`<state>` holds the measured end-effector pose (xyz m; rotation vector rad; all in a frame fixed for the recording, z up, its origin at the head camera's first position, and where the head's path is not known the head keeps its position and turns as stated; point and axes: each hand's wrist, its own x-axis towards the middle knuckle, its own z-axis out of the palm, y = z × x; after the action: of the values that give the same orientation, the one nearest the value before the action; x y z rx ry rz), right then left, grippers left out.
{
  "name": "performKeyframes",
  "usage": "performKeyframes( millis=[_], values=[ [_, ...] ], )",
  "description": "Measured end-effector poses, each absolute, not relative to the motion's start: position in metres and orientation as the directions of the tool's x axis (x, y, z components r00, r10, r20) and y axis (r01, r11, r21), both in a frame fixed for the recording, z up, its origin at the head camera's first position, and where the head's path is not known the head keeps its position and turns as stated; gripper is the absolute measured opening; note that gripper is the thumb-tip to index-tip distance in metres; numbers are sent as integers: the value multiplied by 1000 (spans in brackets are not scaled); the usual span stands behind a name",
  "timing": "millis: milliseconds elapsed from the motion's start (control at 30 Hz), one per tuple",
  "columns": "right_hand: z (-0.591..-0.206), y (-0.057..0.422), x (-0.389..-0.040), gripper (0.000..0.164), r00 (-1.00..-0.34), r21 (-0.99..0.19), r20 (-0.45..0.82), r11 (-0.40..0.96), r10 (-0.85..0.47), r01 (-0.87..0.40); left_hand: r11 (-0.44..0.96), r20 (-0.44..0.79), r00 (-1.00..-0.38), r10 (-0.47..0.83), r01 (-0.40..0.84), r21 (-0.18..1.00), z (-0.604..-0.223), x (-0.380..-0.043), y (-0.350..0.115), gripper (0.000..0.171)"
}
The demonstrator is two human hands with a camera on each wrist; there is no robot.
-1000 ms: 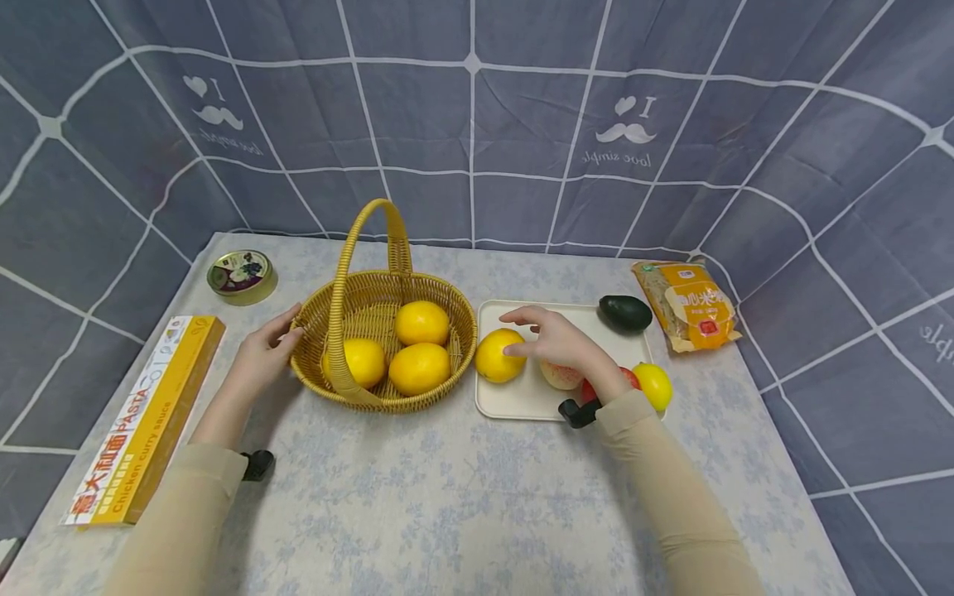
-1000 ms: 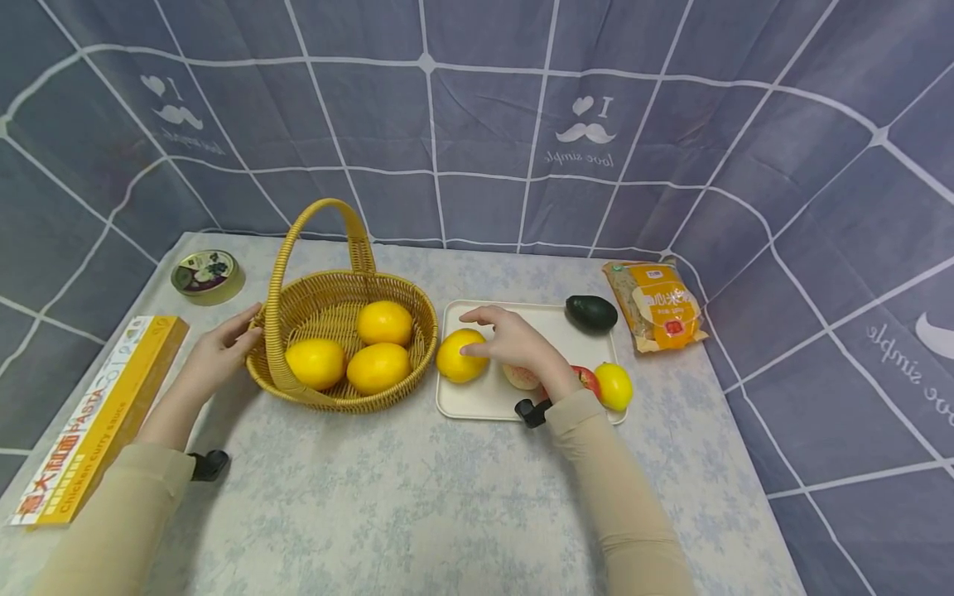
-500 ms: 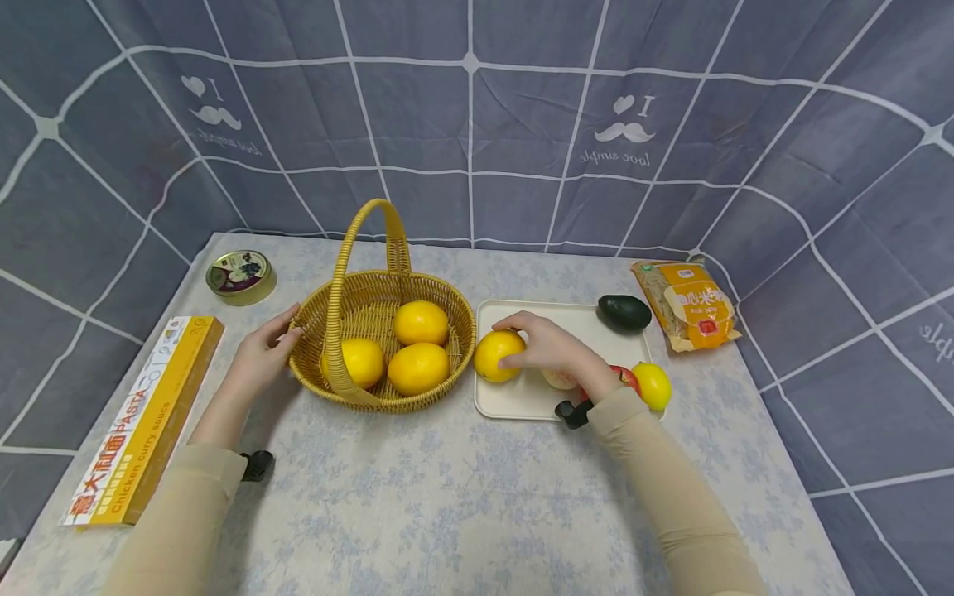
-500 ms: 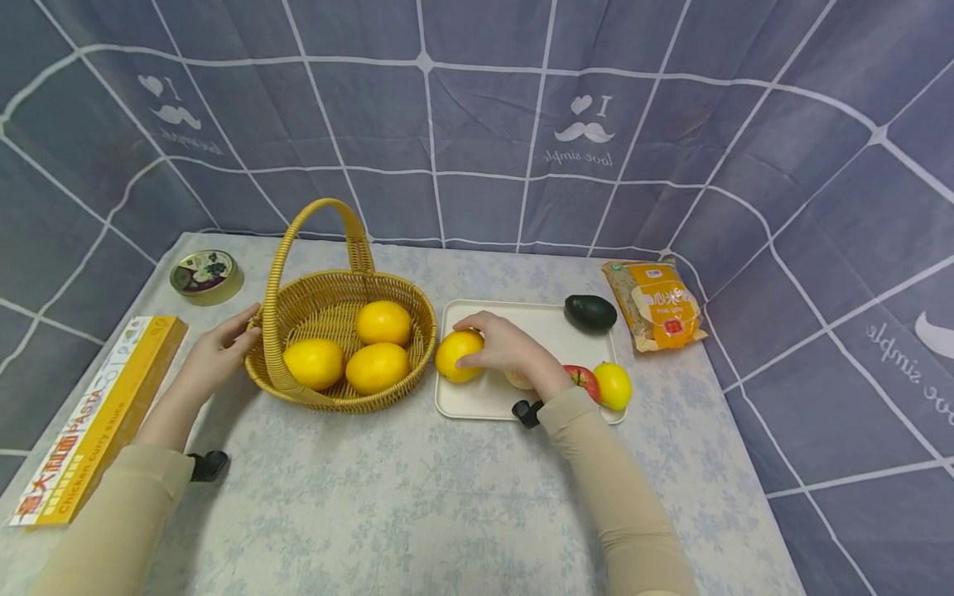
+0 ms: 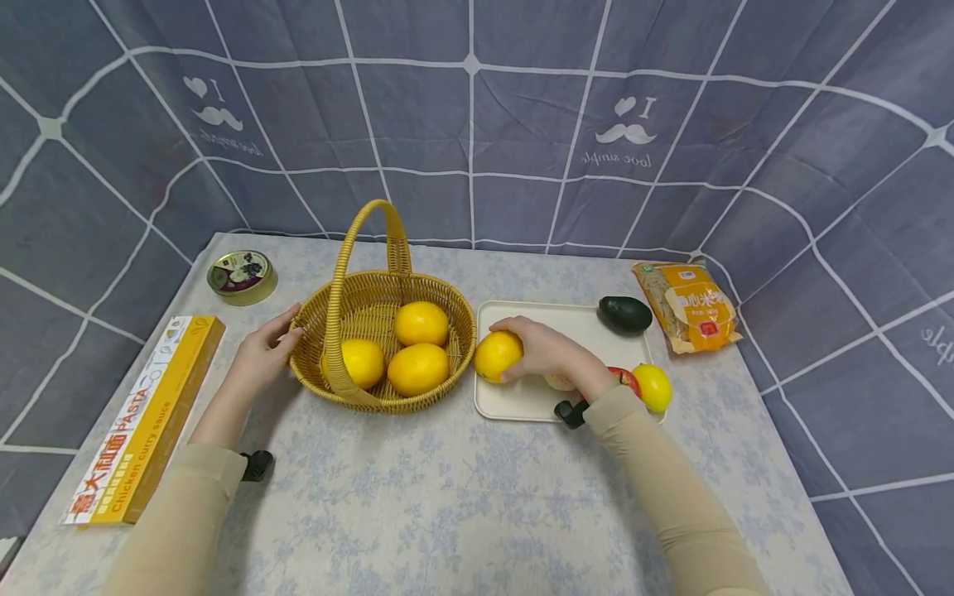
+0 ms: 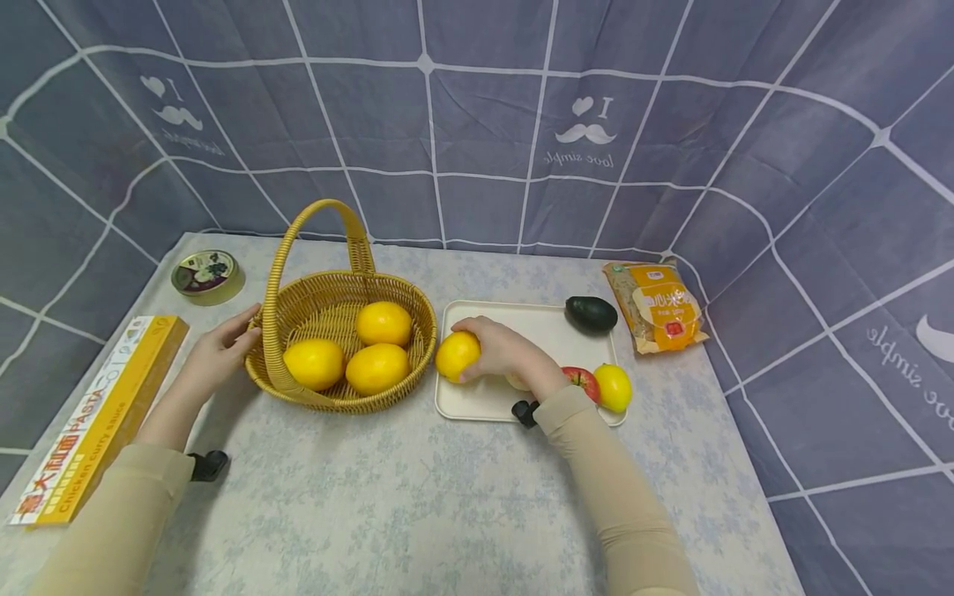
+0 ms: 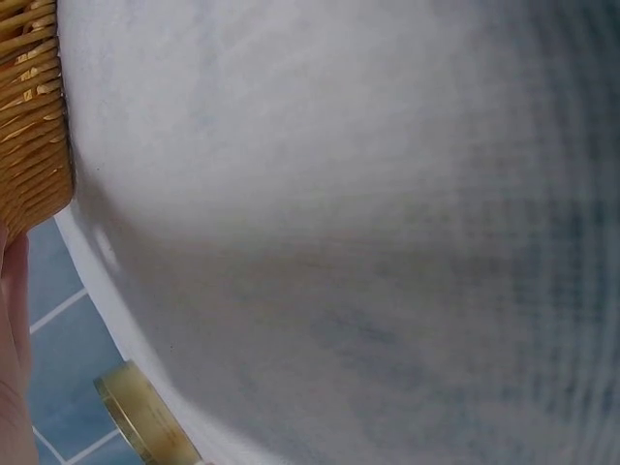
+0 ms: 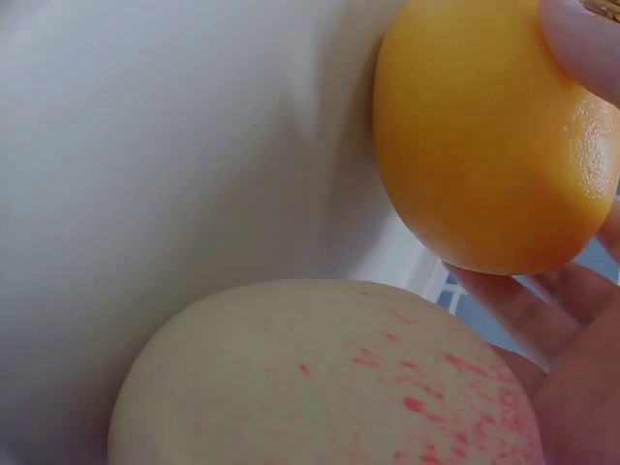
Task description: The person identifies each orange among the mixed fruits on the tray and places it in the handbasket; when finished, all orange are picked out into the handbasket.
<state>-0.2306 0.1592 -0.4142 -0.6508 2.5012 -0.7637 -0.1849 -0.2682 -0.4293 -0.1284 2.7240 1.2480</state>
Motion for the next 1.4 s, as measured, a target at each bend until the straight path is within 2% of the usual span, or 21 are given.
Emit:
performKeyframes(
  millis=[167, 400, 567, 833, 1033, 1267, 1400],
  values=[
    [-418, 158, -232, 80, -801, -620, -263, 731, -537, -286, 649, -167, -986, -22, -141, 748, -429, -185, -269, 61],
    [-426, 153, -229, 73, -831, -690, -269, 700, -487, -187, 655, -177, -984, -23, -149, 741, -430, -186, -269, 60],
    [-426, 153, -227, 71, -836, -679, -258, 706, -485, -201, 657, -193, -981, -28, -164, 736, -431, -188, -269, 60],
    [-399, 165, -227, 75, -839, -671, -210, 698, -502, -250, 645, -196, -980, -20, -162, 747, -431, -188, -270, 61],
    [-378, 165, -231, 76, -874, -693, -131, 673, -468, -257, 644, -190, -981, -24, -161, 748, -431, -187, -270, 61],
    [-369, 131, -246, 84, -902, -775, -38, 582, -430, -245, 650, -186, -982, -30, -160, 742, -431, -186, -270, 60],
    [-365, 98, -256, 79, -904, -795, -14, 553, -428, -250, 648, -176, -984, -28, -153, 746, -431, -187, -269, 60]
  ],
)
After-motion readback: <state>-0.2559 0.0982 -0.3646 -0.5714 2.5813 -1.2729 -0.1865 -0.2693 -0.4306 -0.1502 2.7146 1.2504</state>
